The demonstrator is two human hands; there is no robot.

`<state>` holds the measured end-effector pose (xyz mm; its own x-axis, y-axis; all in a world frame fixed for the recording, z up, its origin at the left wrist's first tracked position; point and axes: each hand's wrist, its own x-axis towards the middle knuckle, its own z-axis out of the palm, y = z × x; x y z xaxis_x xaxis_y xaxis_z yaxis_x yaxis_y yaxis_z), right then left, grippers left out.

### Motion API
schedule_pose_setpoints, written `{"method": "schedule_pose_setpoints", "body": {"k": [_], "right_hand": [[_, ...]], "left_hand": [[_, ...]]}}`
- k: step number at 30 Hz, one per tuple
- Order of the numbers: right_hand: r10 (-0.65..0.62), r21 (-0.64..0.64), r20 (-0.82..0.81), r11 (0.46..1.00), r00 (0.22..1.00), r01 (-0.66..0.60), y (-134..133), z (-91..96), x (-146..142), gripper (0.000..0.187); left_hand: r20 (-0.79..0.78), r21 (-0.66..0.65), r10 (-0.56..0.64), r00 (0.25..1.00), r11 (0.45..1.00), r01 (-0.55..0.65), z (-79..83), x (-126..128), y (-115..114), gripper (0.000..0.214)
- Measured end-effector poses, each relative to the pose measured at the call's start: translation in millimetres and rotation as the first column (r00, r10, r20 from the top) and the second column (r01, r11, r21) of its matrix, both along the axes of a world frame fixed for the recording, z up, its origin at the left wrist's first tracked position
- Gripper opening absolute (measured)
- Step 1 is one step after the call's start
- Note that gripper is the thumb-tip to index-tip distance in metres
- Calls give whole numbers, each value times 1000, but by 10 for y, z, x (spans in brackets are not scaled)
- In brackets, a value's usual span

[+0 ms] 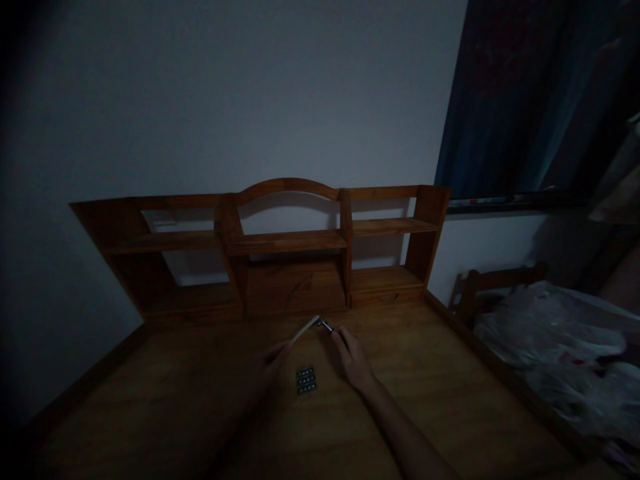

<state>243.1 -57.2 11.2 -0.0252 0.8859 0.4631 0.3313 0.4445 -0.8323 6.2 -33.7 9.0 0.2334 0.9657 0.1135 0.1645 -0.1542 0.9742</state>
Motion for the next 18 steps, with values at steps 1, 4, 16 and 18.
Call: {"method": "schedule_pose_setpoints", "body": {"k": [1, 4, 16, 18], "right_hand": [[2, -6, -21, 1000, 1000, -2, 1, 0, -3, 30], [22, -38, -105, 999, 994, -26, 16, -15, -13, 33], [121, -281, -633, 885, 765, -372, 219, -210, -96, 47], [109, -322, -701, 833, 705, -450, 263, -226, -83, 50]], "left_hand": [[-7, 7, 16, 1000, 1000, -16, -23, -1, 10, 47], [-15, 45, 34, 999, 998, -33, -101, 6, 29, 44], [14, 42, 85, 996, 995, -85, -144, -4, 55, 47], [-12, 66, 91, 996, 994, -90, -177, -3, 68, 48]]}}
